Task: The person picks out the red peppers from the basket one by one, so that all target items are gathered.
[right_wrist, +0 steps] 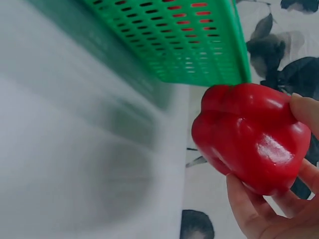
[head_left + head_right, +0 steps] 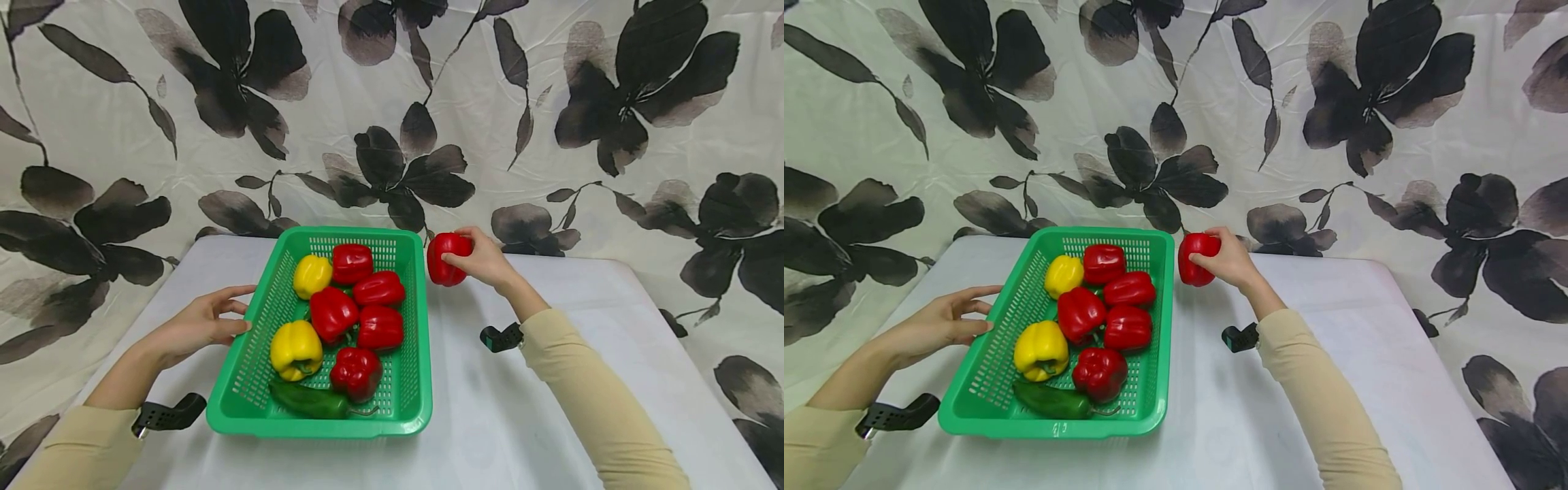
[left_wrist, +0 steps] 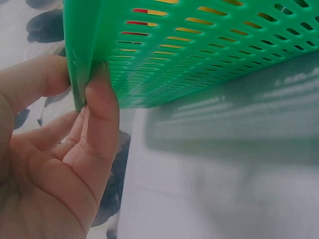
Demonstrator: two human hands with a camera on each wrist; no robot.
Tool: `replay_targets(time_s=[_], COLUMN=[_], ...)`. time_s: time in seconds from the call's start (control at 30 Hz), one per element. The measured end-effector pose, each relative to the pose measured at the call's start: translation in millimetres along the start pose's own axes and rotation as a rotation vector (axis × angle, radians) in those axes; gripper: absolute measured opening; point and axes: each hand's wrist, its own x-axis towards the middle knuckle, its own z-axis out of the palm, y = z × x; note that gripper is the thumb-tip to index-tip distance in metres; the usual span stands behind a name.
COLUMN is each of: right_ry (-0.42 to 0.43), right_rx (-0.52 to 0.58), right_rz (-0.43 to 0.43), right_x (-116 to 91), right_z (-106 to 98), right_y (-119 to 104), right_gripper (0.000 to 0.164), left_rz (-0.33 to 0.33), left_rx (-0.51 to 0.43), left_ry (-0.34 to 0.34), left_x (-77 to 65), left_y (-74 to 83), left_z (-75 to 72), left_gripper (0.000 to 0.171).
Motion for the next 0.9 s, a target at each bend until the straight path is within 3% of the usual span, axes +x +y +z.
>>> replay_targets(time_s=[0.9], right_ry=[0.052], right_rx=[-0.107], right_rz=[0.011], right_x=[7], right_z=[19], right_y=[43], right_gripper=[0.059], left_rz=[0.002], left_rx=[-0.006], left_ry=[0.006], left_x=[-0.5], left_y=[1.4], left_z=[1.5], left_gripper=[0.076])
